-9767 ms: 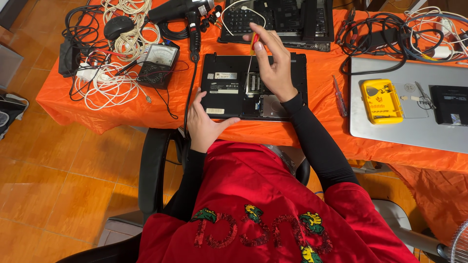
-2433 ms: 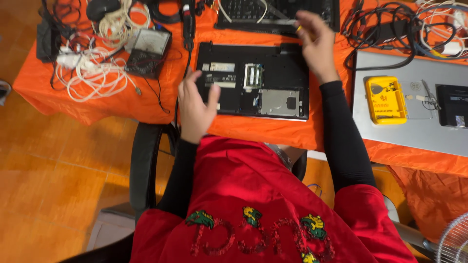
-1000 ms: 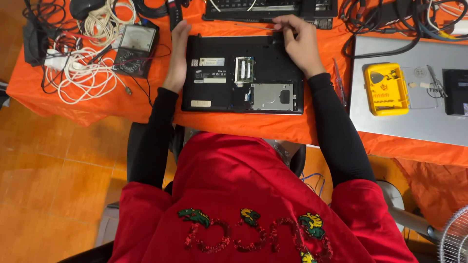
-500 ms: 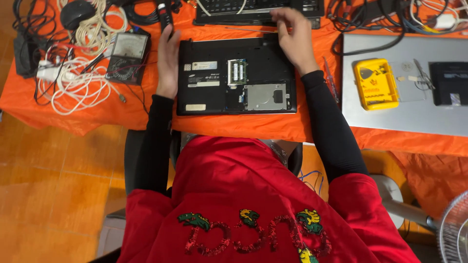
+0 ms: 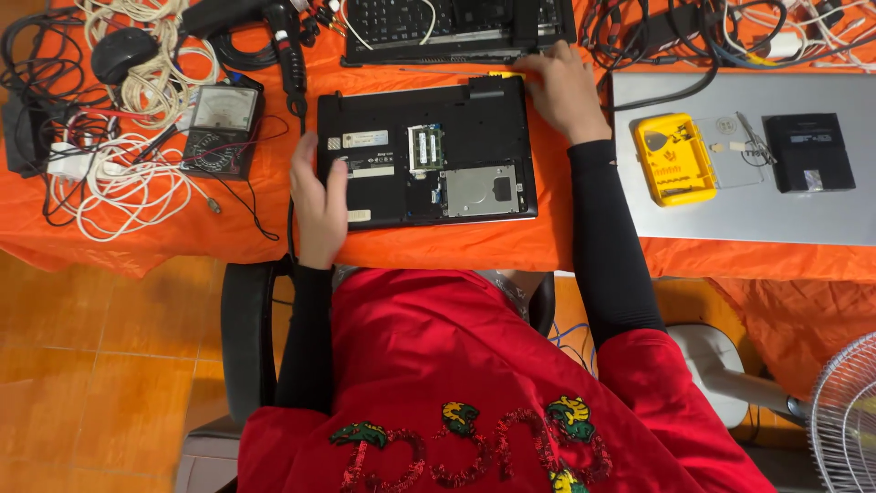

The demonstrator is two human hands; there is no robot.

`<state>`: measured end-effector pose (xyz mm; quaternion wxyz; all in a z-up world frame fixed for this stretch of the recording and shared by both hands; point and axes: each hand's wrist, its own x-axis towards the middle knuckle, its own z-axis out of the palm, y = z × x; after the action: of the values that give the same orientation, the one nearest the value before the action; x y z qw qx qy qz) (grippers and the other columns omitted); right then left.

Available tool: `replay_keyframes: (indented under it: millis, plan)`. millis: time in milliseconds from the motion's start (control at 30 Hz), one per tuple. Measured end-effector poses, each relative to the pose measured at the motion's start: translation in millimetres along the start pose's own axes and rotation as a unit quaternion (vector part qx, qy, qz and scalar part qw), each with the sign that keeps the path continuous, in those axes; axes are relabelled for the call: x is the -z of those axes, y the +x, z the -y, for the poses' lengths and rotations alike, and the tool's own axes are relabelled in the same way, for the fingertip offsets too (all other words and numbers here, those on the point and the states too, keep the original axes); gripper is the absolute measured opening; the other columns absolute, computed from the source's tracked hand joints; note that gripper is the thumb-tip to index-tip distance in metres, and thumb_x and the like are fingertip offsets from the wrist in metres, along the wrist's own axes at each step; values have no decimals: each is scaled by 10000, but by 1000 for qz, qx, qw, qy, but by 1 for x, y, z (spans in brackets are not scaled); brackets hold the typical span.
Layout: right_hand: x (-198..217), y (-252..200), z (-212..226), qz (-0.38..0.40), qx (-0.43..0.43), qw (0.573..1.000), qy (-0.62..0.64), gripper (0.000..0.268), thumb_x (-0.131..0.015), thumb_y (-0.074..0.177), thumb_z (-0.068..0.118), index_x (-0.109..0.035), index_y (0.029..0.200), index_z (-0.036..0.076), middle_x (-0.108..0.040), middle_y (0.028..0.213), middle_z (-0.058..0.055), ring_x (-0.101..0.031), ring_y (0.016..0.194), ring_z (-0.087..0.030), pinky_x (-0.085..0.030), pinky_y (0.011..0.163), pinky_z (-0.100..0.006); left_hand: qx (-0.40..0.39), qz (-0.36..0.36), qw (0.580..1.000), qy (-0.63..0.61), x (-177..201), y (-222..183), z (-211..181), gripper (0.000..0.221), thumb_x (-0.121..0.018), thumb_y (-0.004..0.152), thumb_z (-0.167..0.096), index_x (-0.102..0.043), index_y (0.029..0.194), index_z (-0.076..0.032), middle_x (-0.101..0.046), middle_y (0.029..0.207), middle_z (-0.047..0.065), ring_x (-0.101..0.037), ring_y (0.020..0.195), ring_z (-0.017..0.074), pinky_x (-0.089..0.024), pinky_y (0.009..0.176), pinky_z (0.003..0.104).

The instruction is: Replacing or inspecting an optical disc drive in a partially disassembled laptop.

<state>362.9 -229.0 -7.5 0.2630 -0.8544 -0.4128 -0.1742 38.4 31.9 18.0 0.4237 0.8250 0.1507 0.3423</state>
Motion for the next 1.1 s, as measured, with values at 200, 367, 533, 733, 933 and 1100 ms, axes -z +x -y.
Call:
replay_keyframes:
  millis: [200,367,533,733,933,1100]
  plan:
    - [3,5,12,-27,-23,999,-25,174,-752,964,136,-783,1130,176,-597,1091,-83,-572,1077,-298,-422,923,-464,-31,-11,994,106,0,-7,0,629,-600,1068,-324,-377,1513,60,-454,1538,267,-408,1435,412,-272,1217,521]
    - [17,11,12,-62,-28,998,-11,107,-715,1000,124,-725,1104,104,-610,1094,-93,-595,1024,-299,-452,856,-451,-18,-13,993,114,0,-8,-1,656,-609,1053,-358,-386,1512,54,-464,1524,262,-413,1421,413,-277,1207,521]
    - [40,21,23,-127,-38,976,171,128,-603,1146,168,-614,1155,40,-638,1055,-108,-606,840,-224,-503,726,-355,-25,-11,991,132,0,-8,-2,661,-622,1044,-369,-398,1506,47,-480,1513,258,-425,1412,409,-287,1202,518]
    - [92,24,25,-267,-27,848,456,175,-440,1210,237,-478,1270,77,-742,1043,-110,-677,795,-123,-526,678,-255,-41,-8,990,135,1,-9,-6,659,-649,1034,-341,-407,1503,54,-499,1499,261,-451,1401,398,-295,1197,505]
    - [137,-8,-84,-302,38,777,551,96,-479,1252,175,-473,1231,82,-587,895,-89,-601,799,-189,-463,717,-308,-49,-4,990,134,0,-8,-13,645,-693,1005,-288,-438,1490,51,-534,1489,234,-477,1390,375,-308,1188,493]
    - [175,-62,-159,-329,12,780,532,274,-554,1263,21,-429,1030,91,-383,798,16,-332,656,-74,-310,613,-249,-57,-3,989,139,-3,-6,-3,668,-713,1006,-258,-418,1485,103,-511,1486,288,-481,1390,405,-347,1187,477]
